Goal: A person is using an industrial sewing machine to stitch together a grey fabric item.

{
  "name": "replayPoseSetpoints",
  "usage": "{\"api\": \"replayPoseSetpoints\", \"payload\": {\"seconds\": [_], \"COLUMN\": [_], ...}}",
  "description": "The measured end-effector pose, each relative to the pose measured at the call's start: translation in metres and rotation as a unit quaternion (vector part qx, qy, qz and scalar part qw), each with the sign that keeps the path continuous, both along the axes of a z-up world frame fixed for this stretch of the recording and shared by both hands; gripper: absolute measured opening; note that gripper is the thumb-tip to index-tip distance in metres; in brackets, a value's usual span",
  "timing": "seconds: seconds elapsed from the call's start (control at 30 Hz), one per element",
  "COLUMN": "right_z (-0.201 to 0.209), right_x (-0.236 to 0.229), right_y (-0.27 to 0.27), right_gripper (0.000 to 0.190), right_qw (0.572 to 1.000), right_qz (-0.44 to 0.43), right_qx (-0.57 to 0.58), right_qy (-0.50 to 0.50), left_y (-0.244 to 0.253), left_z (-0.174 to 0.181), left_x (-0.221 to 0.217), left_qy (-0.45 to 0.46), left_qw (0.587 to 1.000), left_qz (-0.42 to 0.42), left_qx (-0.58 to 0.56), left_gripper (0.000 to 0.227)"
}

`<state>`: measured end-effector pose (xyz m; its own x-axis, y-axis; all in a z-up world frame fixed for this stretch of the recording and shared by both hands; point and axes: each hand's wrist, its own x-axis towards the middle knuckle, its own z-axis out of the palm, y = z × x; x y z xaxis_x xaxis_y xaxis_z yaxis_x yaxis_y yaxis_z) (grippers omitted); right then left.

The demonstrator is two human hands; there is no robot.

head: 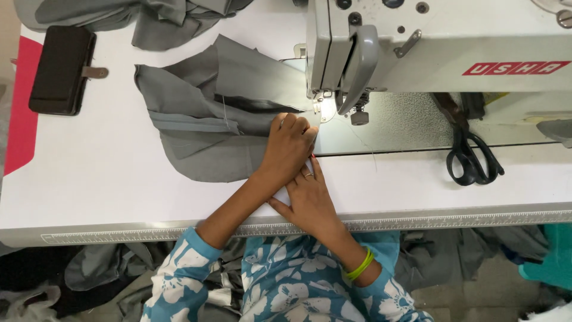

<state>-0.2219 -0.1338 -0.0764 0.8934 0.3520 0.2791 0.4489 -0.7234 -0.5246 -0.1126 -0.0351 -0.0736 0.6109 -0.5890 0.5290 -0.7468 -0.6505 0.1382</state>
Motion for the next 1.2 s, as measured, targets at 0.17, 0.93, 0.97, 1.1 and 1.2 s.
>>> {"api": "replayPoseSetpoints", "payload": {"seconds": [0.17, 0.93, 0.97, 1.1, 1.2], "right_z": [-0.004, -0.012, -0.013, -0.012, -0.01], "right_x": [0.001, 0.007, 0.006, 0.006, 0.007], "right_y": [0.001, -0.004, -0.004, -0.005, -0.004], "right_gripper": [0.073, 0.073, 0.072, 0.071, 0.071], "right_qw": [1.0, 0.999, 0.999, 0.999, 0.999], "right_qz": [-0.008, -0.026, -0.022, -0.025, -0.025], "right_qx": [-0.013, -0.03, -0.033, -0.037, -0.027], "right_qy": [0.002, -0.015, -0.007, -0.006, -0.003], "left_y": [-0.002, 0.005, 0.005, 0.004, 0.005], "left_z": [-0.007, 0.013, 0.012, 0.01, 0.007], "left_x": [0.005, -0.01, -0.012, -0.008, -0.006], "left_qy": [-0.011, -0.032, -0.045, -0.033, -0.02], "left_qw": [1.0, 0.993, 0.994, 0.994, 0.998], "left_qz": [0.015, 0.045, 0.027, 0.019, 0.004], "left_qx": [-0.001, 0.104, 0.098, 0.106, 0.067], "left_gripper": [0.023, 0.021, 0.026, 0.023, 0.026]}}
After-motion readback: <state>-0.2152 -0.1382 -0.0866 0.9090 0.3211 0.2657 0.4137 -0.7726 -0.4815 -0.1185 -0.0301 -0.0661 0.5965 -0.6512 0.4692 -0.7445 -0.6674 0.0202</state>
